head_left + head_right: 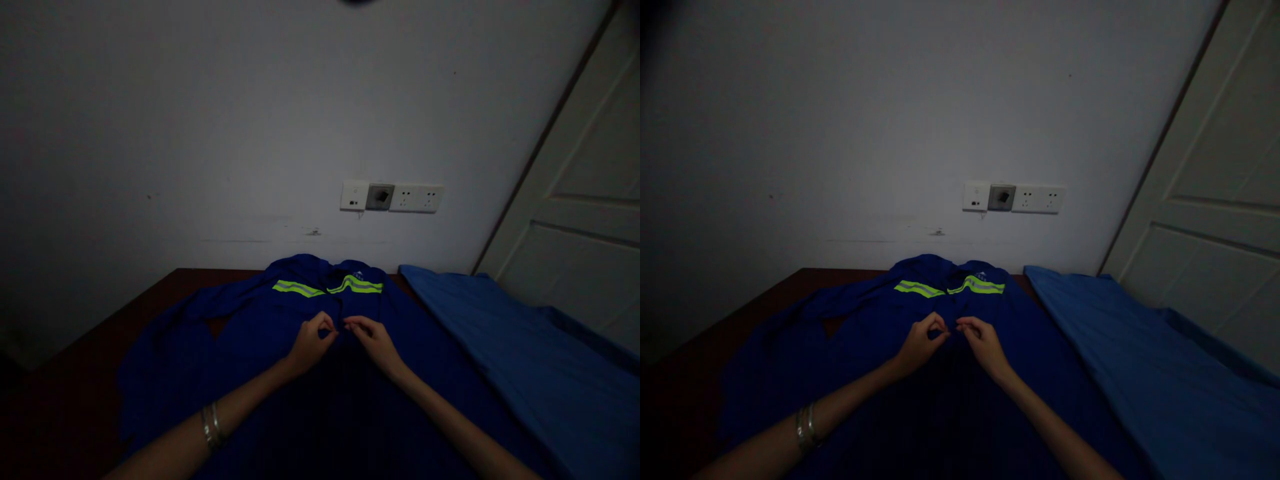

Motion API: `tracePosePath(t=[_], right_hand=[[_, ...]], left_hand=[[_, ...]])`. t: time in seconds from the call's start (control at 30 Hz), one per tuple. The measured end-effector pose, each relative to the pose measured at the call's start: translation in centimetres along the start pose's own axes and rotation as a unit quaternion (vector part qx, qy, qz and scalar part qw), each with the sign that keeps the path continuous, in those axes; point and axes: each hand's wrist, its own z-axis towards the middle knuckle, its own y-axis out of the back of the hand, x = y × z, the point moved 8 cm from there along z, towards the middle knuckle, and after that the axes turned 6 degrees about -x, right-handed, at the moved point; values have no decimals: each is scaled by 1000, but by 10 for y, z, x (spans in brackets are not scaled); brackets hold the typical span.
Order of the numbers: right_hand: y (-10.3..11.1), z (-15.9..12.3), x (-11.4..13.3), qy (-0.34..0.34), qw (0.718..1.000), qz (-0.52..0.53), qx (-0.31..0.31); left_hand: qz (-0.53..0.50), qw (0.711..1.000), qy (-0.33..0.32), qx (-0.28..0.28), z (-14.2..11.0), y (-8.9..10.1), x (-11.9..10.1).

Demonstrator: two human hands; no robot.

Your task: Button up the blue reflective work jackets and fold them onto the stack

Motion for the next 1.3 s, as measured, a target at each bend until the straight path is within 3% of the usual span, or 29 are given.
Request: tracePosePath(t=[0.27, 0.43, 0.73, 0.97, 1.3], right_hand=[[-1, 3, -17, -61, 996, 60, 19], [-3, 5, -22, -64, 996, 54, 27], [-9, 4, -6, -7, 998, 34, 50], [-11, -1, 15, 79, 988, -97, 96], [-18, -6, 31, 182, 958, -197, 104]], left_hand=[[2, 1000, 3, -2, 0, 1, -1], [-4, 1000, -2, 2, 0, 0, -1], [68, 995, -66, 15, -3, -5, -4], [106, 987, -110, 41, -6, -11, -5], [47, 998, -45, 18, -3, -6, -5]])
